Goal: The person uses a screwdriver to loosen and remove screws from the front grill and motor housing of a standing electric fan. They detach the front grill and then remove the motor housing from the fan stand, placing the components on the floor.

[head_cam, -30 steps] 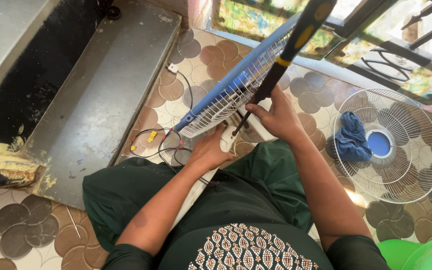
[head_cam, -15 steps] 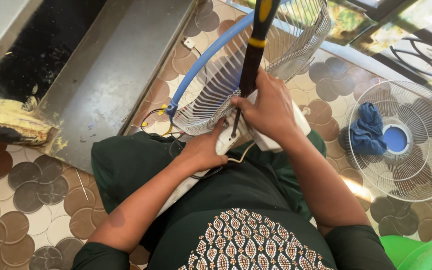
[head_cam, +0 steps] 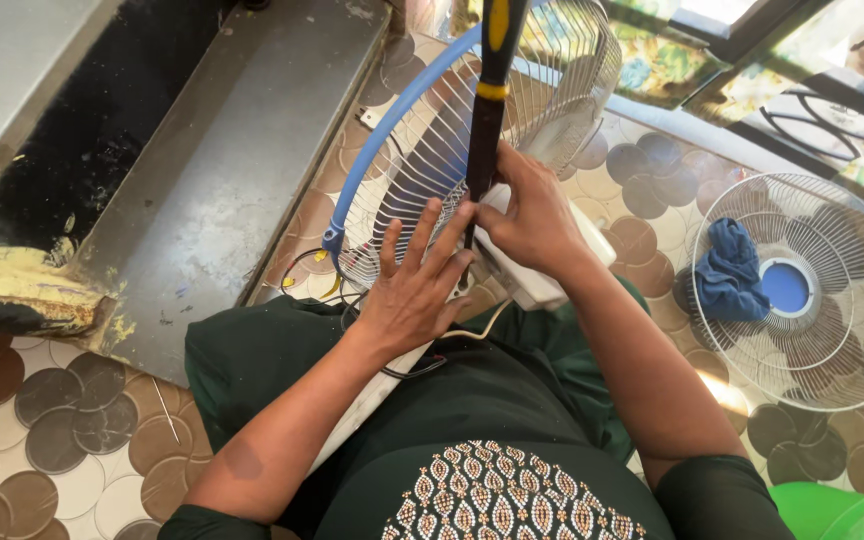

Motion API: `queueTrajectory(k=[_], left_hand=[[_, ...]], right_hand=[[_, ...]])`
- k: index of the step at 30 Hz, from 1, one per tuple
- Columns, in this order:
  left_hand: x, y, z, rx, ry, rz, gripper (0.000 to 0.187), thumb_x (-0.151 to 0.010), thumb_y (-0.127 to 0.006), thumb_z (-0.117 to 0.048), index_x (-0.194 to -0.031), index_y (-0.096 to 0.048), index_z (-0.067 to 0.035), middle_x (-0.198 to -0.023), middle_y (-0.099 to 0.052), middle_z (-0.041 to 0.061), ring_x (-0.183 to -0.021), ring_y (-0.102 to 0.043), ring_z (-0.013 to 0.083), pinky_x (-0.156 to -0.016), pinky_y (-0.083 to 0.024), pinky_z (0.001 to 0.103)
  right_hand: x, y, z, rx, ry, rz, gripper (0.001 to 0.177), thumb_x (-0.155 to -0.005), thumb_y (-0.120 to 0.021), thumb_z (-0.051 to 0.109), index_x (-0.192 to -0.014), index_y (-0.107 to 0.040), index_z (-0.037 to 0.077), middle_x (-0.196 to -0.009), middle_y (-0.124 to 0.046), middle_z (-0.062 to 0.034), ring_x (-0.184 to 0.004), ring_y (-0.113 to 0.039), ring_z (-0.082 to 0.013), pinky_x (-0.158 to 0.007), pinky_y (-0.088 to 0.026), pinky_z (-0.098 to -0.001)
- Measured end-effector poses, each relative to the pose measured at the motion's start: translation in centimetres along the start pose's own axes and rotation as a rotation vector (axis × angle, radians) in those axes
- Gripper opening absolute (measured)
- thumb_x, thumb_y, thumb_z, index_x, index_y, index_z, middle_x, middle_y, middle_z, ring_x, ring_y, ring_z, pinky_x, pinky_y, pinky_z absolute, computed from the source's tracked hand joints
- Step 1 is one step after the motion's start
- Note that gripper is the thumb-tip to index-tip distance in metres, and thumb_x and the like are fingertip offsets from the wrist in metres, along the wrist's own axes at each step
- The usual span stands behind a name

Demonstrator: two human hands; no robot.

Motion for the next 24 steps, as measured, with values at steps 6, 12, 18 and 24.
queueTrajectory(k=[6,12,18,24], left_hand=[[1.6,-3.9,0.5,0.034,0.135,0.111,0.076,-0.091,-0.068,-0.062,-0.134,-0.065,0.000,-0.174,-0.012,0.018,-0.160,0.005,0.0362,-0.122,0.013,0.058],[1.2,-4.7,0.2,0.094,0.221,0.050,0.049,-0.090,-0.075,-0.054,-0.109,-0.070,-0.008,-0.176,-0.011,0.011,-0.160,0.009,0.0399,-0.120,0.017,0.061],[0.8,-4.1,0.8,0.163,0.260,0.013,0.043,-0.085,-0.081,-0.045,-0.109,-0.071,-0.012,-0.176,-0.010,0.011,-0.160,0.010,0.0419,-0.121,0.018,0.064],[0.1,-3.7,1.5,0.315,0.303,0.076,0.043,-0.080,-0.084,-0.044,-0.107,-0.072,-0.013,-0.173,-0.011,0.012,-0.156,0.012,0.0462,-0.114,0.018,0.072]], right_hand=[[-0.5,-0.6,-0.4,-0.222,-0.155,0.061,0.048,-0.082,-0.082,0.011,-0.124,-0.061,0.003,-0.102,-0.075,-0.0088,-0.098,-0.072,-0.0205,-0.079,-0.051,-0.0344],[-1.0,-0.4,-0.3,-0.177,0.015,0.081,0.051,-0.083,-0.088,0.015,-0.126,-0.063,0.001,-0.100,-0.071,-0.0090,-0.096,-0.067,-0.0215,-0.083,-0.052,-0.0342],[-1.3,0.7,0.9,-0.134,-0.077,0.178,0.042,-0.081,-0.088,0.024,-0.111,-0.065,0.004,-0.091,-0.073,-0.0028,-0.083,-0.069,-0.0155,-0.069,-0.052,-0.0312],[-0.9,0.7,2.0,-0.078,-0.188,0.004,0.034,-0.089,-0.085,0.023,-0.109,-0.067,0.002,-0.089,-0.074,-0.0052,-0.073,-0.067,-0.0153,-0.067,-0.054,-0.0288]])
Point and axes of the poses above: each hand's wrist, its own x-axis away from the middle knuckle, its own y-axis out of the back of the hand, z = x × y, the point moved 2 cm from there along -x, towards the middle knuckle
